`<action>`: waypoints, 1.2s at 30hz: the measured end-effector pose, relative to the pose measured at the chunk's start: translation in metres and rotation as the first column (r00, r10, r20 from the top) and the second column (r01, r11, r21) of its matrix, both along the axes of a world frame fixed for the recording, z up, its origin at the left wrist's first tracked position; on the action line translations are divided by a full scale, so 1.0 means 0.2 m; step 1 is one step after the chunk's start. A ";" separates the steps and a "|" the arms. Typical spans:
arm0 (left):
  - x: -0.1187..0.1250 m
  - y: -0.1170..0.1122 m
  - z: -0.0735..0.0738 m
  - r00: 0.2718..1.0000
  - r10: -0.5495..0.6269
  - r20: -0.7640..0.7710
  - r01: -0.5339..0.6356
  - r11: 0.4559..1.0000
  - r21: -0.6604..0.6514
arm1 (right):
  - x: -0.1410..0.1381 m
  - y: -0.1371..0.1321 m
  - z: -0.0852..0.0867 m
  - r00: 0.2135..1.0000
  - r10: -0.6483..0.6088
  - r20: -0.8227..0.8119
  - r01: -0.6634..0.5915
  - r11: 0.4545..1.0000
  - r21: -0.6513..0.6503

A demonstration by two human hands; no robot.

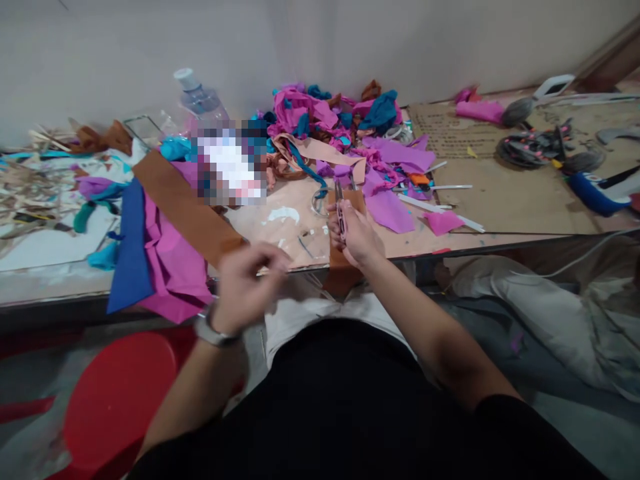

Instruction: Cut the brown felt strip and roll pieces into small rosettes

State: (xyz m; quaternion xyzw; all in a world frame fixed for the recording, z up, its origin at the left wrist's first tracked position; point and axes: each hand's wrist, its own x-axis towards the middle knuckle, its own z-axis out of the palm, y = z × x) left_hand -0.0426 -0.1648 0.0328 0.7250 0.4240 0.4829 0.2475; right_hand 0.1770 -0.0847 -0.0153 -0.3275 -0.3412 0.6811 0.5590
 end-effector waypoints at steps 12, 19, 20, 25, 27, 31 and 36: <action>0.45 -0.19 -0.48 0.917 0.016 -0.399 -0.165 0.925 -0.342 | -0.05 -0.10 0.08 0.993 0.033 -0.112 -0.036 0.999 -0.026; 0.49 -0.13 -0.49 0.940 -0.001 -0.342 -0.141 0.909 -0.392 | -0.06 -0.12 0.07 0.991 0.080 -0.109 -0.090 0.992 -0.092; 0.50 -0.12 -0.50 0.942 -0.002 -0.335 -0.142 0.903 -0.405 | -0.06 -0.11 0.07 0.991 0.079 -0.110 -0.090 0.991 -0.096; 0.52 -0.08 -0.57 0.965 -0.057 -0.255 -0.081 0.863 -0.499 | -0.06 -0.12 0.07 0.990 0.082 -0.117 -0.091 0.993 -0.079; 0.52 -0.07 -0.60 0.976 -0.070 -0.207 -0.051 0.847 -0.529 | -0.06 -0.12 0.07 0.989 0.086 -0.121 -0.095 0.993 -0.074; 0.52 -0.06 -0.64 0.990 -0.096 -0.101 0.022 0.823 -0.568 | -0.06 -0.11 0.05 0.988 0.100 -0.121 -0.109 0.991 -0.073; 0.48 -0.14 -0.61 0.976 -0.219 -0.005 0.174 0.789 -0.590 | 0.03 -0.06 0.07 0.992 0.110 0.064 -0.111 0.994 0.010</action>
